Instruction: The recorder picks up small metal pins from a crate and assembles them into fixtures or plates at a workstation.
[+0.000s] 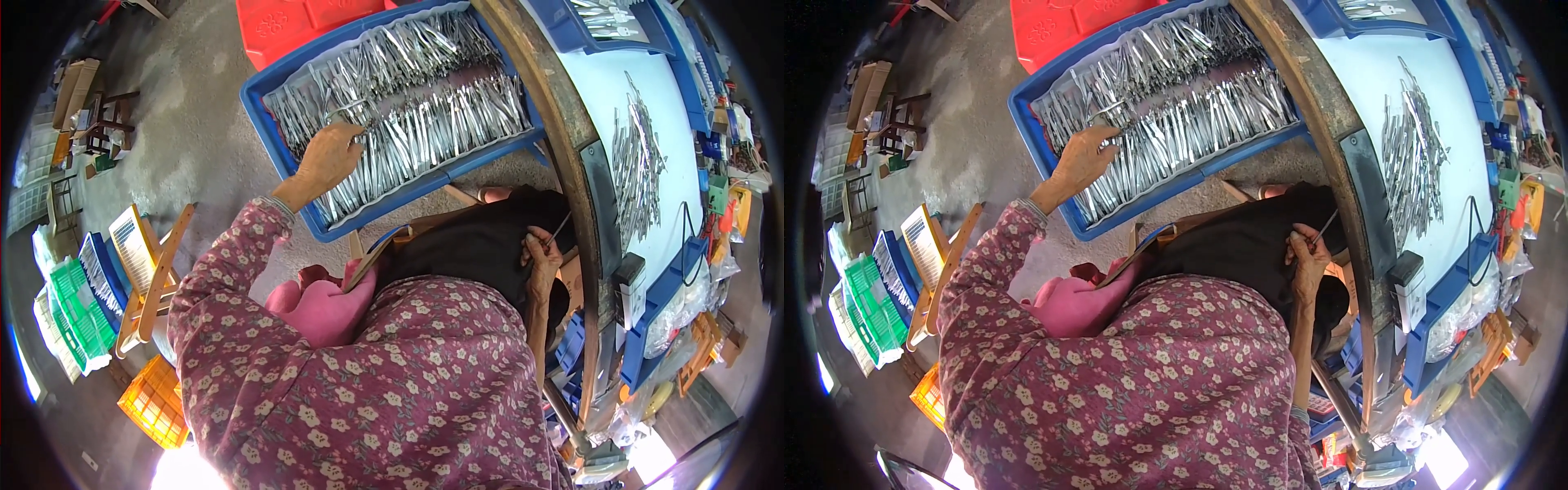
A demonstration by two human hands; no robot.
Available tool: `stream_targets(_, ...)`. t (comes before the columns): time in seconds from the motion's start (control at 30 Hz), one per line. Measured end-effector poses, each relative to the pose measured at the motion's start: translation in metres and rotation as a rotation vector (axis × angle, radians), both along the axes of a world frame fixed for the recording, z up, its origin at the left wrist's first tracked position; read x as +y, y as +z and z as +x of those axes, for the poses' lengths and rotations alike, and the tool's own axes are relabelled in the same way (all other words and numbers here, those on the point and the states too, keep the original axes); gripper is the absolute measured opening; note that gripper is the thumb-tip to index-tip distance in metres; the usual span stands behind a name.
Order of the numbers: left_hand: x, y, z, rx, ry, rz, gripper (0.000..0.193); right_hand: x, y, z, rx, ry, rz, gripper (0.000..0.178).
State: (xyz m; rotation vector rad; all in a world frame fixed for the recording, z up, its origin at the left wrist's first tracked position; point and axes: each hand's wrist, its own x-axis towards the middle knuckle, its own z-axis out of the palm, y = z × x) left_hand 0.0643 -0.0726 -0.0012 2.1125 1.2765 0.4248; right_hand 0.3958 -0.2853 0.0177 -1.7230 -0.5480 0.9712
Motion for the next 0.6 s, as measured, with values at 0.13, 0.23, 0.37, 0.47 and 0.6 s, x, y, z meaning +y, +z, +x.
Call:
stream_targets(0.13, 0.000, -0.002, 0.006, -0.025, 0.014, 0.143, 0.031, 0.000, 0.001, 0.000, 0.007, 0.011, -0.001, 0.017)
stream_targets(0.23, -0.006, -0.007, 0.012, 0.001, -0.048, 0.183, 0.034, -0.002, 0.000, 0.000, 0.004, 0.011, -0.004, 0.017)
stream_targets(0.37, 0.010, -0.004, 0.006, -0.089, -0.047, 0.126, 0.027, -0.002, 0.001, 0.000, 0.000, 0.009, -0.006, 0.017)
stream_targets(0.47, 0.032, -0.001, -0.002, -0.093, -0.036, 0.151, 0.026, -0.001, 0.003, -0.001, 0.001, 0.012, -0.017, 0.018)
stream_targets(0.6, 0.049, -0.010, -0.009, 0.067, -0.276, 0.303, 0.034, 0.000, 0.002, -0.001, 0.011, 0.020, -0.017, 0.019)
